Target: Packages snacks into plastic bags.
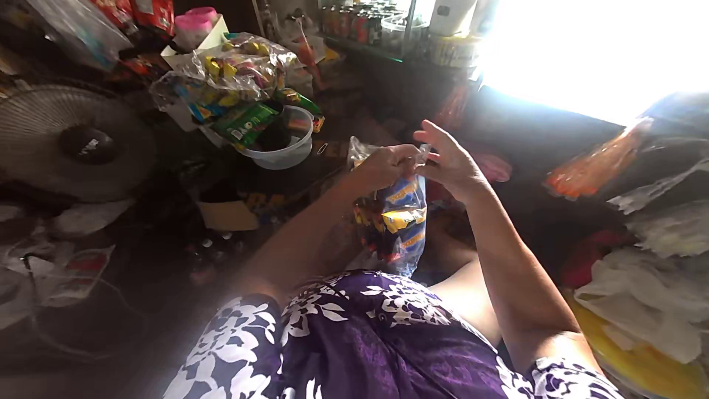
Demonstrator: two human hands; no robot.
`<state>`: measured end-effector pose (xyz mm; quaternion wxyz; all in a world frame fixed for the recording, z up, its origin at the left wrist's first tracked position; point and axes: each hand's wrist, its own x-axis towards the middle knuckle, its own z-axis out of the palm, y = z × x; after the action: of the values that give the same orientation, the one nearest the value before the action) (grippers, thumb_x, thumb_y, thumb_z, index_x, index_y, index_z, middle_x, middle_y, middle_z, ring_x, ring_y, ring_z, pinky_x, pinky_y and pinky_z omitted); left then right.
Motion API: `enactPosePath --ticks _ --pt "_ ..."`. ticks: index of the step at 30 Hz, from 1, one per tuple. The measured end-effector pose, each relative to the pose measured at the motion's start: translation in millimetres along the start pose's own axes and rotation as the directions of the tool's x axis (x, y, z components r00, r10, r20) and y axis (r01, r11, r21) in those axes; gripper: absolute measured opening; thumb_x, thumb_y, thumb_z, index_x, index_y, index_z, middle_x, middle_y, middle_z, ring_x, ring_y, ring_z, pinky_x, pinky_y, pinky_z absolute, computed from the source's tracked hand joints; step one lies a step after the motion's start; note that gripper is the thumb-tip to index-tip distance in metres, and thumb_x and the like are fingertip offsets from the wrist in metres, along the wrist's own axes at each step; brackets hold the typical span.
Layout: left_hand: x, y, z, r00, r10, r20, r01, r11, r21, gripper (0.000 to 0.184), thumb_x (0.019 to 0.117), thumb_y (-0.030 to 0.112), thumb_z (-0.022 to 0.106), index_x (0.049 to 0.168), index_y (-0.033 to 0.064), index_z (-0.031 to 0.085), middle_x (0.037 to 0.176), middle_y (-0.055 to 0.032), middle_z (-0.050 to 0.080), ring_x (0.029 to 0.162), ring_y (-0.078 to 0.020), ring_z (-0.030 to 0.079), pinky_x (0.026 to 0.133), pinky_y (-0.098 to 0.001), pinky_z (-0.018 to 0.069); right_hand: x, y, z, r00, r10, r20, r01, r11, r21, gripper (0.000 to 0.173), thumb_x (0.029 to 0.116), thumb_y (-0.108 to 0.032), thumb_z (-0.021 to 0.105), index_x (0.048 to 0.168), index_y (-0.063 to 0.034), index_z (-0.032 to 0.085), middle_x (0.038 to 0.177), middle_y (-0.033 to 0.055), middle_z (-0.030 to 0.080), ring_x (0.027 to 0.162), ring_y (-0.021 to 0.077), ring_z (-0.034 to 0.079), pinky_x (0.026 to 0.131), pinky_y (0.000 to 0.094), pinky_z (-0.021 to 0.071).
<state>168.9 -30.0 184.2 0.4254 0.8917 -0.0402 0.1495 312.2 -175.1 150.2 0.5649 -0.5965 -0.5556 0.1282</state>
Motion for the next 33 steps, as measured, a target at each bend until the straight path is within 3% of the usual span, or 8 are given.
enactPosePath --ticks 3,7,11,21,24,27,30,33 --pt "-1.5 -5.0 -0.3 0.996 0.091 -0.017 -0.092 0.991 -0.096 0.019 0.1044 0.001 0.048 0.110 -0.0067 0.065 0.082 -0.0010 0.064 0.069 0.0025 0.054 0.065 -0.0151 0.0463 2.0 3.5 2.9 0.998 -0.041 0.054 0.041 0.999 0.001 0.064 0.0875 0.000 0.070 0.147 0.0019 0.046 0.133 0.0129 0.062 0.114 0.0097 0.063 0.099 0.0274 0.0526" --pt "-1.3 -5.6 0.7 0.997 0.066 -0.030 -0.069 0.992 -0.101 0.021 0.1047 0.002 0.047 0.116 -0.0072 0.063 0.085 -0.0047 0.066 0.071 -0.0013 0.060 0.070 -0.0185 0.0514 1.6 1.3 -4.4 1.000 -0.026 -0.016 0.026 0.999 -0.031 0.043 0.0904 0.000 0.067 0.133 0.0033 0.058 0.123 0.0096 0.067 0.108 0.0061 0.064 0.097 0.0251 0.0535" --pt "1.6 0.8 4.9 0.999 0.038 -0.030 -0.039 0.998 -0.043 0.024 0.1061 0.004 0.047 0.123 -0.0060 0.062 0.086 -0.0070 0.066 0.073 -0.0049 0.060 0.073 -0.0220 0.0517 1.0 2.3 -8.1 0.997 -0.002 -0.074 0.003 1.000 0.018 0.041 0.0893 0.003 0.063 0.130 0.0047 0.059 0.118 0.0089 0.068 0.103 0.0055 0.065 0.093 0.0246 0.0544" --pt "5.0 1.7 7.2 0.998 -0.045 -0.050 0.049 0.995 0.084 0.018 0.1008 0.010 0.062 0.110 -0.0048 0.066 0.084 -0.0102 0.066 0.070 -0.0115 0.061 0.071 -0.0280 0.0533 -2.2 -0.8 3.3 0.993 0.024 -0.119 -0.008 0.991 0.131 0.050 0.0907 0.003 0.065 0.139 0.0041 0.051 0.118 0.0074 0.066 0.101 0.0060 0.066 0.091 0.0251 0.0564" --pt "5.5 -3.3 4.9 0.988 -0.052 -0.147 0.060 0.997 0.056 0.017 0.1021 0.006 0.057 0.112 -0.0057 0.064 0.087 -0.0123 0.067 0.071 -0.0140 0.064 0.073 -0.0314 0.0553 -12.8 6.4 2.7 0.979 0.031 -0.202 -0.008 0.994 0.113 0.065 0.0917 -0.005 0.064 0.152 -0.0024 0.040 0.134 0.0109 0.059 0.118 0.0126 0.060 0.097 0.0286 0.0533" --pt "1.3 -4.7 -5.4 0.965 -0.055 -0.255 0.050 0.998 -0.027 0.018 0.1035 0.006 0.053 0.112 -0.0066 0.063 0.084 -0.0088 0.065 0.070 -0.0087 0.061 0.072 -0.0263 0.0537 -39.4 21.5 -3.7 0.967 0.171 -0.191 -0.163 0.985 0.055 0.078 0.0937 -0.026 0.065 0.161 -0.0159 0.027 0.154 0.0114 0.045 0.137 0.0203 0.049 0.106 0.0372 0.0472" --pt "1.4 -3.8 -19.0 0.942 -0.085 -0.324 0.049 0.992 -0.117 0.018 0.1055 0.007 0.050 0.109 -0.0070 0.061 0.083 -0.0063 0.064 0.071 -0.0066 0.061 0.073 -0.0252 0.0536 -69.7 50.9 -3.7 0.916 0.361 -0.174 -0.333 0.927 0.171 0.073 0.0964 -0.037 0.061 0.160 -0.0203 0.029 0.150 0.0098 0.049 0.134 0.0237 0.053 0.104 0.0451 0.0500" --pt "2.8 -3.9 -30.3 0.921 -0.078 -0.381 0.020 0.988 -0.155 0.017 0.1062 0.007 0.049 0.105 -0.0056 0.059 0.084 -0.0044 0.063 0.073 -0.0055 0.062 0.075 -0.0247 0.0549 -89.6 73.7 9.9 0.804 0.582 -0.122 -0.509 0.780 0.365 0.056 0.1098 -0.036 0.037 0.161 -0.0182 0.025 0.144 0.0157 0.054 0.121 0.0287 0.061 0.095 0.0472 0.0544"
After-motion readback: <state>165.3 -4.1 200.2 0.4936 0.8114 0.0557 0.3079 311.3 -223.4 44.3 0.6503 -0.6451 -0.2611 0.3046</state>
